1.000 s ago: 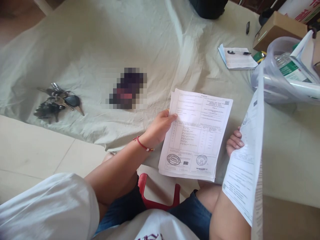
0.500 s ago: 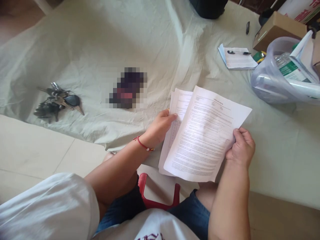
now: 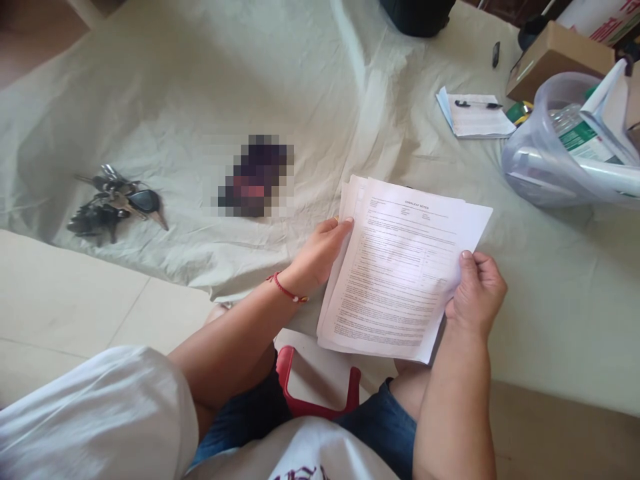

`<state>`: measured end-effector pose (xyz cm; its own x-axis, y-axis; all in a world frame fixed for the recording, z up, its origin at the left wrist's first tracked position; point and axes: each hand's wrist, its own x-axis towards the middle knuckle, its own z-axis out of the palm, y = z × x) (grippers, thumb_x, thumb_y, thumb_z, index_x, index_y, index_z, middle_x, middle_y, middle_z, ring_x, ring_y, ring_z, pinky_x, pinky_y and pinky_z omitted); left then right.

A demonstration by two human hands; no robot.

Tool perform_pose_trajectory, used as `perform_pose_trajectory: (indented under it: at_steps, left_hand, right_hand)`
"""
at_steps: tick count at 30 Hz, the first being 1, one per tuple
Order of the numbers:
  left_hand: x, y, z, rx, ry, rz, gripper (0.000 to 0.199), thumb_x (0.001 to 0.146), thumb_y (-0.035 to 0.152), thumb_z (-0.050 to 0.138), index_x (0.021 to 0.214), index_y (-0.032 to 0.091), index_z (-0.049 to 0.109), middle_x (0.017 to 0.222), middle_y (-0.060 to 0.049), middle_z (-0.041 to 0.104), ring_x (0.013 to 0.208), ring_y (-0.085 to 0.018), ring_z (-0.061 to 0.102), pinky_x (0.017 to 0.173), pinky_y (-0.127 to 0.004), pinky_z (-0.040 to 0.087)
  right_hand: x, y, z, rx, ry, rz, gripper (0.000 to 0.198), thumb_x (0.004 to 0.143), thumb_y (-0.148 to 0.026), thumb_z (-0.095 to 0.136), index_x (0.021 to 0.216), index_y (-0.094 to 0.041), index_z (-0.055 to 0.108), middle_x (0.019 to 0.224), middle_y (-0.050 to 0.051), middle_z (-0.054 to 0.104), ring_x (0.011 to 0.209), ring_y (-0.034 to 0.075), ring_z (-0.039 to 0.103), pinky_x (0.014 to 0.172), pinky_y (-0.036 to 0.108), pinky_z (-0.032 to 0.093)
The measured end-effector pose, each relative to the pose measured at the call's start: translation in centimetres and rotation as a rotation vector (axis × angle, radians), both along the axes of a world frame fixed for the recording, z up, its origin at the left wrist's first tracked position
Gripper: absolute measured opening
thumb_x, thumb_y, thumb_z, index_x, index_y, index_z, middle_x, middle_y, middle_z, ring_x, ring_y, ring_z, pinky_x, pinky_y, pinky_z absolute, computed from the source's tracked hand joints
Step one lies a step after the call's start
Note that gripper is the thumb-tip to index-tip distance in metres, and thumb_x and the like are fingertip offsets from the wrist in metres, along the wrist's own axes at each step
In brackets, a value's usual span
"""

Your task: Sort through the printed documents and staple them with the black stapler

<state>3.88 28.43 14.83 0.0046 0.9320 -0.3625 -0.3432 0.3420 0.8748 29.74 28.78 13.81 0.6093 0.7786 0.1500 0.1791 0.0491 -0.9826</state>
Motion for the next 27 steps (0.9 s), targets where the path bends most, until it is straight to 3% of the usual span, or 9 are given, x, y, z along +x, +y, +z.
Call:
perform_pose_trajectory:
  at_steps: [6,11,19,27]
  left_hand:
    - [0.0,-0.2,0.8,-0.074,-0.102,0.013,0.024,0.096,0.045,0.07,0.096,0.021,0.066,0.105,-0.013,0.077,0.106,-0.032,0.073,0.098,-0.048,0.057]
    - [0.0,-0.2,0.5,-0.082,-0.098,-0.026,0.017,0.091,0.03,0.074,0.1,0.019,0.066,0.11,-0.014,0.078,0.105,-0.031,0.074,0.094,-0.047,0.059]
    - [-0.3,-0.1,0.3,-0.051,-0.135,-0.083,0.013,0.087,0.023,0.073,0.097,0.015,0.071,0.105,-0.013,0.079,0.096,-0.028,0.075,0.092,-0.045,0.059]
    - [-0.8,0.2,-0.3,-0.036,-0.238,-0.107,0.022,0.082,0.029,0.081,0.098,0.016,0.072,0.097,-0.012,0.08,0.094,-0.029,0.076,0.091,-0.047,0.061]
  right_hand:
    - [-0.5,0.0,-0.2,0.0,0.0,-0.001,0.022,0.069,-0.037,0.088,0.077,-0.022,0.074,0.077,-0.004,0.067,0.073,0.013,0.061,0.075,0.029,0.059]
    - [-1.2,0.2,-0.3,0.016,0.011,0.007,0.025,0.065,-0.038,0.091,0.079,-0.021,0.077,0.077,-0.003,0.069,0.075,0.015,0.062,0.078,0.032,0.06]
    - [-2.0,0.5,-0.7,0.021,-0.076,0.04,0.03,0.063,-0.038,0.093,0.082,-0.02,0.079,0.086,-0.001,0.072,0.09,0.019,0.068,0.102,0.042,0.056]
    - [-0.9,0.5,-0.7,-0.066,0.056,0.173,0.052,0.066,-0.042,0.095,0.108,-0.02,0.073,0.096,0.0,0.076,0.095,0.017,0.072,0.104,0.041,0.057]
